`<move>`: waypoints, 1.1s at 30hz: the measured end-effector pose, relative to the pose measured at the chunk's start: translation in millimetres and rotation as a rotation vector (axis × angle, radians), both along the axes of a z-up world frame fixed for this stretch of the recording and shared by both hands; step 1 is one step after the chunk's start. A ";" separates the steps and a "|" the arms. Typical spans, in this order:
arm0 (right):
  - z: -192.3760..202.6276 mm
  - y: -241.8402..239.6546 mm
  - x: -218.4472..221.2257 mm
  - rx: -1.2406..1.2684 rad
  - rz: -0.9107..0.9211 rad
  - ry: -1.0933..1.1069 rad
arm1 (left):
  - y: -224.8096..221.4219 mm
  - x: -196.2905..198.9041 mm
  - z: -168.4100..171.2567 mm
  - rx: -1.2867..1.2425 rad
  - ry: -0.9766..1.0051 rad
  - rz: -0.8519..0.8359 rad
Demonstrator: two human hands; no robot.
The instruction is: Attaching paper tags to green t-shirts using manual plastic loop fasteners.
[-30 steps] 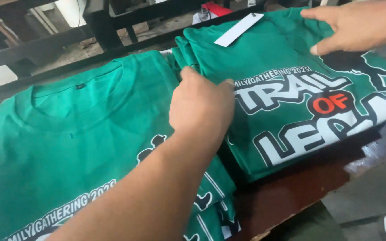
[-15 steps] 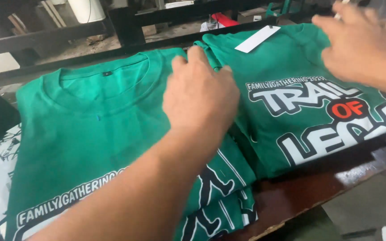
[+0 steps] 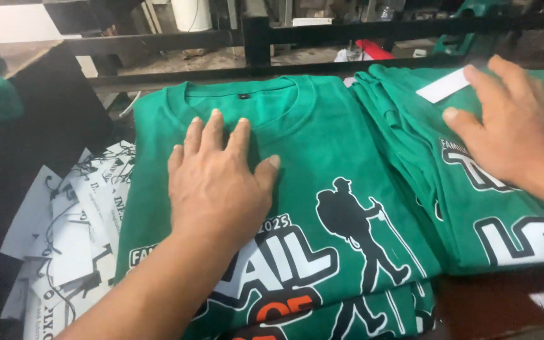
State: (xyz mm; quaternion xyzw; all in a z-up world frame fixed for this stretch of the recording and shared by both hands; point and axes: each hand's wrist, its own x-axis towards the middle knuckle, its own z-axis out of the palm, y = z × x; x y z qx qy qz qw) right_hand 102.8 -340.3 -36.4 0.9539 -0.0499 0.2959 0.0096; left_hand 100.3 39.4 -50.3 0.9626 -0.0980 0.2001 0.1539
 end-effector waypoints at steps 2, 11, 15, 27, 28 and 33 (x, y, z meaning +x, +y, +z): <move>-2.3 -1.6 4.4 -0.113 0.070 -0.052 | -0.9 -0.1 2.3 0.013 0.078 -0.004; -6.0 131.9 -0.5 -0.015 0.486 0.013 | 4.3 -14.6 -0.9 0.021 0.110 -0.071; -18.2 150.6 -13.1 0.244 0.450 0.333 | 6.6 -22.9 -3.4 0.038 0.106 -0.169; 46.5 99.2 3.0 -0.027 0.452 0.121 | -54.0 -22.7 4.5 0.040 0.135 -0.218; 45.1 86.8 4.7 -0.029 0.445 0.121 | -55.2 -22.2 6.2 0.039 0.134 -0.225; 30.1 64.1 1.4 0.078 0.100 0.146 | -54.9 -23.8 8.4 0.033 0.180 -0.234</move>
